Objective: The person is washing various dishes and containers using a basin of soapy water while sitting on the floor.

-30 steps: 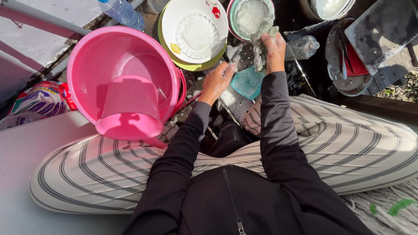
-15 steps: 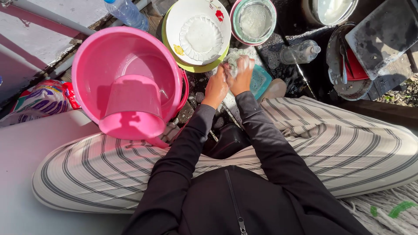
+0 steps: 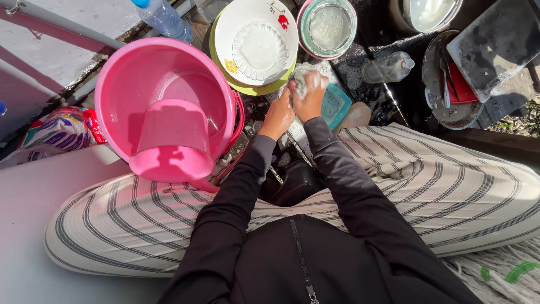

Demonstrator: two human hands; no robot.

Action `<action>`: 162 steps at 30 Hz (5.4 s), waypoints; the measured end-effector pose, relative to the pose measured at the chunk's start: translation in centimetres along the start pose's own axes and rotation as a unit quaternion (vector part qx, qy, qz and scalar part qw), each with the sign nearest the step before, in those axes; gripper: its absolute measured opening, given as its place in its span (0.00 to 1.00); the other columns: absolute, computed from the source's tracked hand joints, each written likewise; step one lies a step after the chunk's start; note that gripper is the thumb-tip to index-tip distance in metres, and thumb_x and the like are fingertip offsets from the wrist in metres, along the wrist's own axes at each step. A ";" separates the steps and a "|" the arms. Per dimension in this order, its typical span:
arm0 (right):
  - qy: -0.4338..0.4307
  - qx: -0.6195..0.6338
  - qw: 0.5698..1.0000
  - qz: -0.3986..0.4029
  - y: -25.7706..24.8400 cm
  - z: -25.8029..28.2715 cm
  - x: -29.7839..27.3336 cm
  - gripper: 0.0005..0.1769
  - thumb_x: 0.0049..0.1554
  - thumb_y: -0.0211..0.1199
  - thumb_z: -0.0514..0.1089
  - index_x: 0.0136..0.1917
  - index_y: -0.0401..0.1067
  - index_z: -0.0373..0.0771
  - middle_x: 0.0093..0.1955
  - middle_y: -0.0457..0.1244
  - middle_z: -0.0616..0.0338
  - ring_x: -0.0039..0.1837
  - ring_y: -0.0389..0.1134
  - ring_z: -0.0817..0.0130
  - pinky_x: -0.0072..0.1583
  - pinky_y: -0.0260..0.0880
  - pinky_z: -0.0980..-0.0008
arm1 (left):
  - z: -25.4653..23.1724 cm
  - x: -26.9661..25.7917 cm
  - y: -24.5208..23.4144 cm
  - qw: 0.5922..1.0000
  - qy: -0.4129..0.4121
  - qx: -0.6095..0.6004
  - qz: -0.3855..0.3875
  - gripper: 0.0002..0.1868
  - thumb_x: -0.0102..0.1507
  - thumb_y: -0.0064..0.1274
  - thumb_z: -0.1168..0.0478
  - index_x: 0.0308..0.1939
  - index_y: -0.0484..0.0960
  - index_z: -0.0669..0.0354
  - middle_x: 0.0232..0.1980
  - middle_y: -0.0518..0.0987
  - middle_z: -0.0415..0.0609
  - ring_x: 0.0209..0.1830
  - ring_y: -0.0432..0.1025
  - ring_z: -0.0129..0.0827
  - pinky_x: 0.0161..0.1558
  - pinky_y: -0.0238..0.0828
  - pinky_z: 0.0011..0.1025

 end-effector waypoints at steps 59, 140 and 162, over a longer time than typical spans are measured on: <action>0.180 0.413 0.891 -0.054 0.4 -16.2 -3.0 0.13 0.66 0.59 0.44 0.59 0.74 0.33 0.56 0.67 0.48 0.58 0.65 0.59 0.64 0.64 0.65 | -2.5 0.6 -2.5 0.998 -0.017 0.038 -0.052 0.20 0.66 0.46 0.62 0.62 0.75 0.50 0.51 0.82 0.57 0.48 0.75 0.57 0.46 0.71 0.48; -0.029 -0.148 0.978 0.145 5.7 -14.8 4.4 0.19 0.56 0.64 0.46 0.56 0.70 0.31 0.49 0.66 0.34 0.52 0.68 0.35 0.55 0.67 0.46 | 0.8 0.5 0.4 0.996 0.081 -0.027 -0.010 0.20 0.63 0.49 0.66 0.60 0.73 0.63 0.41 0.81 0.66 0.45 0.74 0.64 0.45 0.71 0.53; 0.325 0.302 0.890 0.104 2.2 -20.4 -4.3 0.20 0.60 0.68 0.41 0.59 0.71 0.25 0.47 0.67 0.48 0.50 0.63 0.56 0.55 0.62 0.56 | -6.0 1.3 -4.6 0.973 -0.040 -0.208 -0.089 0.39 0.65 0.60 0.46 0.66 0.69 0.79 0.55 0.82 0.62 0.56 0.75 0.34 0.61 0.70 0.33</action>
Point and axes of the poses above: each hand's wrist, its own x-axis towards the middle knuckle, its own y-axis out of the palm, z = x × y, the point moved 6 cm from there along x, towards the middle knuckle
